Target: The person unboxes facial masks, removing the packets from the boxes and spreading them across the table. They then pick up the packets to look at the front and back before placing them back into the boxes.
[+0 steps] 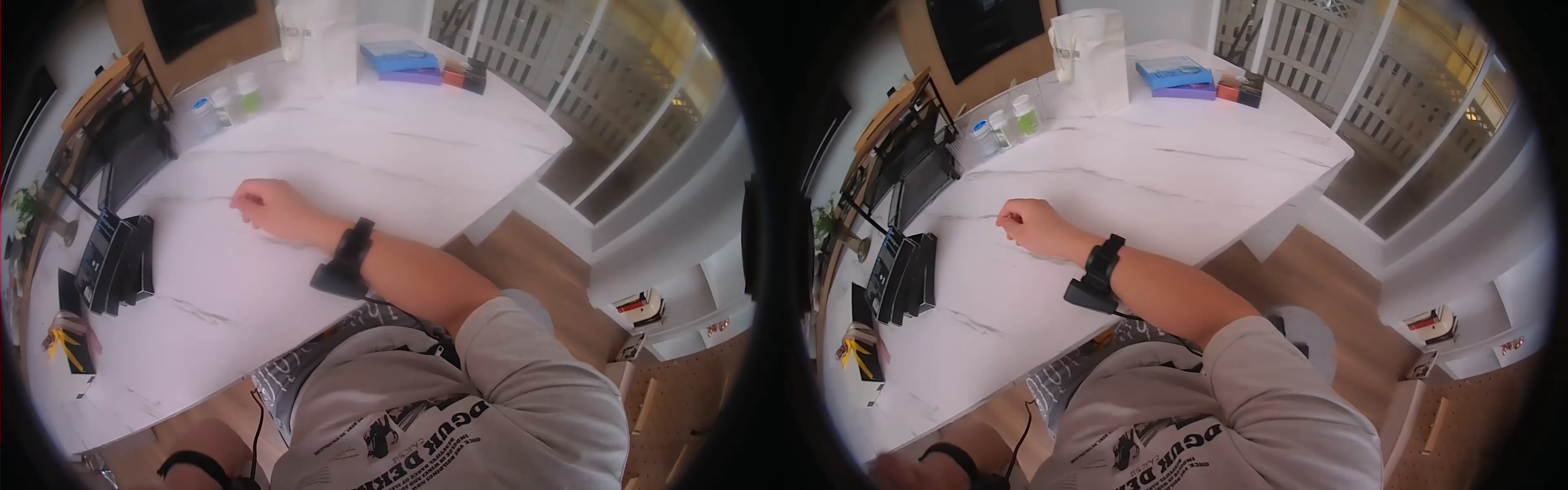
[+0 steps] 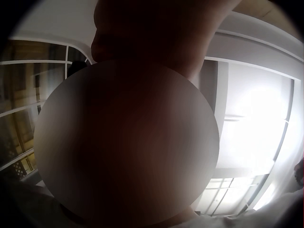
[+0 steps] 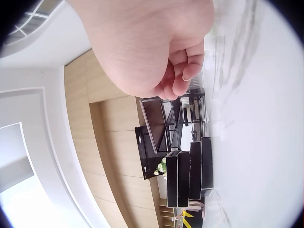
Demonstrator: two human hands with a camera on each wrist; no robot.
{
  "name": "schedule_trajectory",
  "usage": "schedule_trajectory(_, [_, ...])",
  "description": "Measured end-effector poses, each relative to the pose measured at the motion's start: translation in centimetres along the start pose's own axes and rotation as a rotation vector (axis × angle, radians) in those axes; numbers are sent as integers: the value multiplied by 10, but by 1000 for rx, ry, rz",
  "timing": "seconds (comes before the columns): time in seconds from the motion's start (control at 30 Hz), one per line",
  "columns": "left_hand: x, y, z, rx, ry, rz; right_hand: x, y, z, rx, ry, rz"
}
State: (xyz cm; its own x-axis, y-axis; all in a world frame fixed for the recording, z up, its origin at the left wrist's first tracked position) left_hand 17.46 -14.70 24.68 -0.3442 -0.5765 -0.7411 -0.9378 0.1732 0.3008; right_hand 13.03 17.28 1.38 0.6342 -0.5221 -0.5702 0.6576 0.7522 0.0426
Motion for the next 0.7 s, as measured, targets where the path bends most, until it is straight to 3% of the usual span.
schedule_trajectory(0.03, [1, 9, 10, -69, 129, -117, 0, 5, -4, 8, -10, 3])
schedule_trajectory(0.13, [44, 65, 67, -407, 162, -736, 5, 12, -3, 23, -69, 5])
schedule_trajectory(0.17, [46, 93, 109, -172, 346, -836, 6, 10, 0, 19, -86, 14])
schedule_trajectory(0.23, [31, 113, 177, -277, 765, -778, 6, 9, -1, 76, -71, 20])
schedule_trajectory(0.27, [32, 123, 214, -320, 844, -681, 6, 8, -2, 80, -85, 27])
schedule_trajectory(0.37, [76, 138, 306, -169, 1053, -600, 5, 5, -11, 47, -76, 57])
schedule_trajectory(0.5, [98, 127, 348, -196, 1126, -478, 4, 3, -11, 63, -112, 91])
schedule_trajectory(0.6, [101, 121, 353, -217, 1089, -383, 6, -10, -19, -19, -138, 183])
schedule_trajectory(0.7, [105, 121, 353, -294, 1071, -392, 10, -14, -14, 14, -181, 194])
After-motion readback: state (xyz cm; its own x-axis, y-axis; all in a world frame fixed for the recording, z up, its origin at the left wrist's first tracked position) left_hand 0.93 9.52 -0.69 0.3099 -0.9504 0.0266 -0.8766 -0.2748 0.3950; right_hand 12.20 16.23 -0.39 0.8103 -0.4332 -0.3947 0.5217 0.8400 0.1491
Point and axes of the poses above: each hand's wrist, its own x-axis away from the middle knuckle, its own y-axis out of the back of the hand, z = x × y, the point moved 8 cm from there along -x, towards the middle knuckle, and after that the axes turned 15 degrees about y, right-handed, at the moved point
